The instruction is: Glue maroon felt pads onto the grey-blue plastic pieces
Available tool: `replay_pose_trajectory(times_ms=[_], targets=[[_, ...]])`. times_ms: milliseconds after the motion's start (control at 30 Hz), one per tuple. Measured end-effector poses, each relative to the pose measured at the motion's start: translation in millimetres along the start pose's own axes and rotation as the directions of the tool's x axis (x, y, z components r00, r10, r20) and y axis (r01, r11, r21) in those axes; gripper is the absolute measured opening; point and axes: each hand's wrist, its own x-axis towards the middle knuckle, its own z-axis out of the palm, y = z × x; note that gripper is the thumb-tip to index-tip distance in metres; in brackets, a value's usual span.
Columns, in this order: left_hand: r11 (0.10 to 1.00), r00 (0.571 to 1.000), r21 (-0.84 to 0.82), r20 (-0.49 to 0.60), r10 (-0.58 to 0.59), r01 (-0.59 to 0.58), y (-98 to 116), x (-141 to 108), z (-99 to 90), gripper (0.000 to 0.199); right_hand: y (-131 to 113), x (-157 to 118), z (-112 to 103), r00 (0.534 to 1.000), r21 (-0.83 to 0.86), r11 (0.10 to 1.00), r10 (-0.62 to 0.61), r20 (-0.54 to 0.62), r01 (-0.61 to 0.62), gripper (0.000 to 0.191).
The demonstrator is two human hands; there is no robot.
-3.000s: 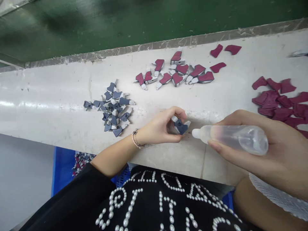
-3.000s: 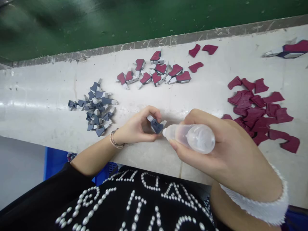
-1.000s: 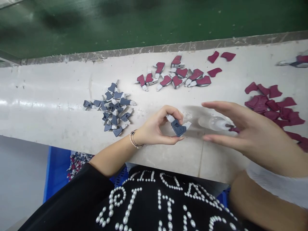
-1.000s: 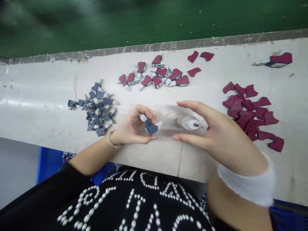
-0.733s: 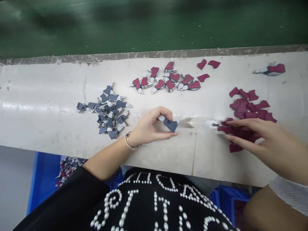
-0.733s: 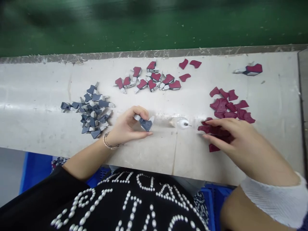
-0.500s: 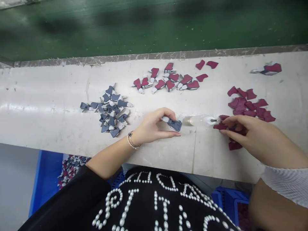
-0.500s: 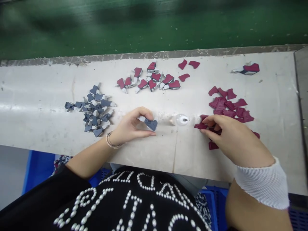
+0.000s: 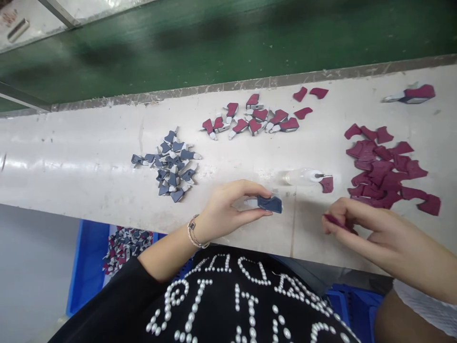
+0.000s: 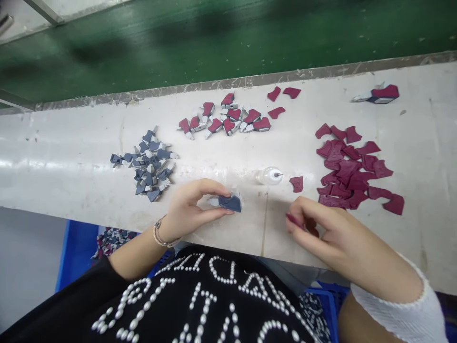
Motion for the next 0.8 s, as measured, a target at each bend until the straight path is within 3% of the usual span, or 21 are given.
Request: replay_pose_trajectory(times_ms=[100, 167, 267, 367, 533, 700, 800], targets=[[0.988, 0.988, -0.028, -0.032, -0.152, 0.151, 0.5, -9.7, 7.7, 0.034, -3.8, 1.5, 13.9, 0.977, 0.166, 0.986, -0.012, 0.214, -0.025, 0.036], [0.971, 0.971, -0.049, -0.049, -0.235, 0.233, -1.2, -13.3, 12.2, 0.032, -7.8, 6.3, 19.6, 0.963, 0.228, 0.973, -0.043, 0.266, -0.019, 0.035], [0.948, 0.947, -0.109, -0.090, -0.308, 0.298, -6.4, -16.0, 17.3, 0.033, -15.3, 12.6, 22.6, 0.951, 0.288, 0.956, -0.139, 0.278, 0.055, 0.021], [0.927, 0.930, -0.183, -0.115, -0.350, 0.326, -12.1, -18.0, 21.6, 0.032, -21.6, 14.3, 23.5, 0.957, 0.259, 0.952, -0.215, 0.196, 0.161, 0.020], [0.923, 0.938, -0.233, -0.096, -0.334, 0.305, -15.2, -21.1, 26.8, 0.032, -33.6, 15.3, 25.9, 0.995, 0.264, 0.963, -0.075, 0.064, 0.056, 0.025], [0.971, 0.967, -0.091, -0.110, -0.230, 0.221, -14.2, -21.0, 25.3, 0.031, -48.8, 20.6, 22.2, 0.986, 0.210, 0.967, -0.158, 0.050, 0.144, 0.018], [0.988, 0.981, -0.039, -0.119, -0.154, 0.150, -13.7, -19.8, 23.3, 0.029, -53.5, 22.8, 22.9, 0.995, 0.296, 0.953, -0.084, 0.050, 0.065, 0.015]])
